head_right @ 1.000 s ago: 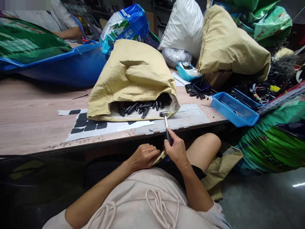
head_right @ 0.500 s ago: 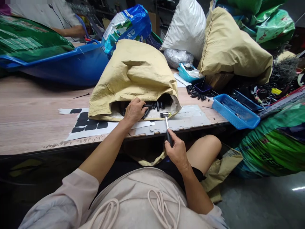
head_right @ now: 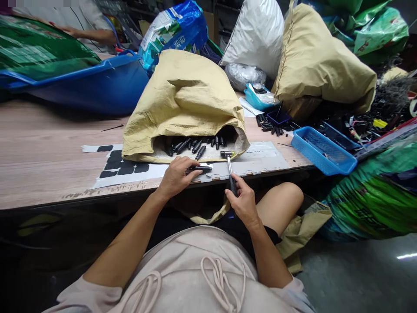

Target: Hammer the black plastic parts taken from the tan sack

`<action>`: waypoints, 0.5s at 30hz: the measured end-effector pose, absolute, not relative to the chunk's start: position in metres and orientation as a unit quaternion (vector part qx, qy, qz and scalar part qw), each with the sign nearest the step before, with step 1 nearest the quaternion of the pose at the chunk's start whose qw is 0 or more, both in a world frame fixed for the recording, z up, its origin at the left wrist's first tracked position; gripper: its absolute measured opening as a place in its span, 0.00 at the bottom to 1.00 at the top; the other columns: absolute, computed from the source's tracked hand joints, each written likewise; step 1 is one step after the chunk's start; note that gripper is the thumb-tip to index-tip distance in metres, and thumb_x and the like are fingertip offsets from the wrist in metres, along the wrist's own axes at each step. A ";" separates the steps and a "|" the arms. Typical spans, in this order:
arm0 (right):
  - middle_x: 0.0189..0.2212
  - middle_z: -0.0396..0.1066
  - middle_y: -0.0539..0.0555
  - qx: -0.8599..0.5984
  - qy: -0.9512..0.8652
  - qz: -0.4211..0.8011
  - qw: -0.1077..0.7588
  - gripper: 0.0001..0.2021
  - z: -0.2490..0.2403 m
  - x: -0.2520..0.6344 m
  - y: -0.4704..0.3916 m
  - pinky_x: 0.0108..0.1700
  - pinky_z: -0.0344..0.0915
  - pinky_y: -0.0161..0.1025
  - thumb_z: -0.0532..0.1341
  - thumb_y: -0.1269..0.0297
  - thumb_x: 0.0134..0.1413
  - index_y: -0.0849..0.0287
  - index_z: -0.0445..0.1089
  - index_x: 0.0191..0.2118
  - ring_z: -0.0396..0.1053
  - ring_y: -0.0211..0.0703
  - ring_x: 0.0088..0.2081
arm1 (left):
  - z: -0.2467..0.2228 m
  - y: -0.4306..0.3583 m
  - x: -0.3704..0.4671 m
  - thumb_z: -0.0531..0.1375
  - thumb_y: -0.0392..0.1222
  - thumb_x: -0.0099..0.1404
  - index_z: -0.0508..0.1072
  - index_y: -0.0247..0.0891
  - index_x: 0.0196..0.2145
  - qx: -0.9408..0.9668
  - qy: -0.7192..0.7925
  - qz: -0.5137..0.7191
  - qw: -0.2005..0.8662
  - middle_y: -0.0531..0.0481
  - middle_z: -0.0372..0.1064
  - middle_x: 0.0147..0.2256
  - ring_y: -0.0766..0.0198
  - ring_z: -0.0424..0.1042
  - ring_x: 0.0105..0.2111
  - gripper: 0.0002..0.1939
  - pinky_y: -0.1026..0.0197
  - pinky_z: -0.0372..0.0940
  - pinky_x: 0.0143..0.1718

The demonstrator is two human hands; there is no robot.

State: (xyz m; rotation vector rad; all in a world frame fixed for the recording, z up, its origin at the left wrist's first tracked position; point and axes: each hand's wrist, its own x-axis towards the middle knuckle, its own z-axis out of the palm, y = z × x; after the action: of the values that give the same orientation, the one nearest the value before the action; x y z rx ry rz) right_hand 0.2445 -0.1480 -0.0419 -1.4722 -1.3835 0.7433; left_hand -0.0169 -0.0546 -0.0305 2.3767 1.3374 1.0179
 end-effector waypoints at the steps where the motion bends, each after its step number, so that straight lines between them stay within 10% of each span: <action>1: 0.33 0.71 0.48 -0.592 -0.559 0.319 0.484 0.31 -0.044 0.245 -0.148 0.29 0.65 0.34 0.70 0.58 0.56 0.58 0.77 0.65 0.61 0.34 0.26 | -0.030 -0.053 -0.016 0.68 0.46 0.72 0.80 0.41 0.46 0.811 0.456 0.346 0.118 0.45 0.78 0.42 0.51 0.72 0.45 0.09 0.48 0.67 0.52; 15: 0.40 0.80 0.54 -0.491 -0.585 0.419 0.491 0.29 -0.051 0.219 -0.171 0.32 0.75 0.37 0.66 0.55 0.66 0.53 0.73 0.70 0.72 0.38 0.31 | -0.029 -0.041 -0.021 0.69 0.42 0.66 0.82 0.42 0.42 0.784 0.473 0.341 0.213 0.49 0.77 0.40 0.54 0.73 0.44 0.07 0.52 0.67 0.50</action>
State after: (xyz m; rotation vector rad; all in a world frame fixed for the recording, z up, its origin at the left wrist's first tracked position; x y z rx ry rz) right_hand 0.2194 -0.1709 -0.0506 -1.1918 -1.4204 1.0184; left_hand -0.0210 -0.0406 -0.0285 2.1767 1.3126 0.9477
